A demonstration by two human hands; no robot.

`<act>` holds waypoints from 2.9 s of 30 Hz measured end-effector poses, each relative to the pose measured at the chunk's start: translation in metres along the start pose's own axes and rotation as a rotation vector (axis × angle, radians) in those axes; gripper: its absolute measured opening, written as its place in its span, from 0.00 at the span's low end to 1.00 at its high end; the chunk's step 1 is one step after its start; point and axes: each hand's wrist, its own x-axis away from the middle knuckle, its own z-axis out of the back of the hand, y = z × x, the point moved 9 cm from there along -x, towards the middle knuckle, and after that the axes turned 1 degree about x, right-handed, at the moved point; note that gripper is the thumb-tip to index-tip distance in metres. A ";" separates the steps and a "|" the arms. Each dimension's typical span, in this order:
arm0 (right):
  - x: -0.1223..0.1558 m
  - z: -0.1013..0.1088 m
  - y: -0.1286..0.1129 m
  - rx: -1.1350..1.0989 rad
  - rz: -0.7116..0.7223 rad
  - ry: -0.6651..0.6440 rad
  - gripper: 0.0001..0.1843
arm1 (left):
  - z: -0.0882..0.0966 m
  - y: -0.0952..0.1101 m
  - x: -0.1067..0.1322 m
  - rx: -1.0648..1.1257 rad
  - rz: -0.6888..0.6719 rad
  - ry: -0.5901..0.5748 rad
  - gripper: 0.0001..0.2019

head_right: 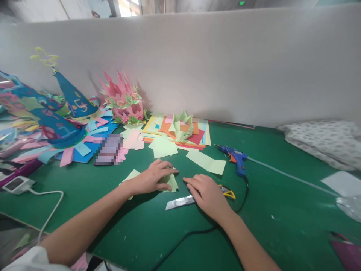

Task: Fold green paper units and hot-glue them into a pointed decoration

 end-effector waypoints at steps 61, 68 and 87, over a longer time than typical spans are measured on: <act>0.040 0.070 0.096 0.129 -0.537 0.512 0.18 | 0.047 -0.052 0.064 -0.051 0.376 -0.234 0.21; 0.037 0.083 0.061 0.287 -0.237 0.687 0.11 | 0.050 -0.054 0.054 -0.137 0.346 -0.195 0.21; 0.029 0.052 0.088 0.253 -0.390 0.324 0.25 | 0.047 -0.062 0.067 -0.180 0.410 -0.188 0.31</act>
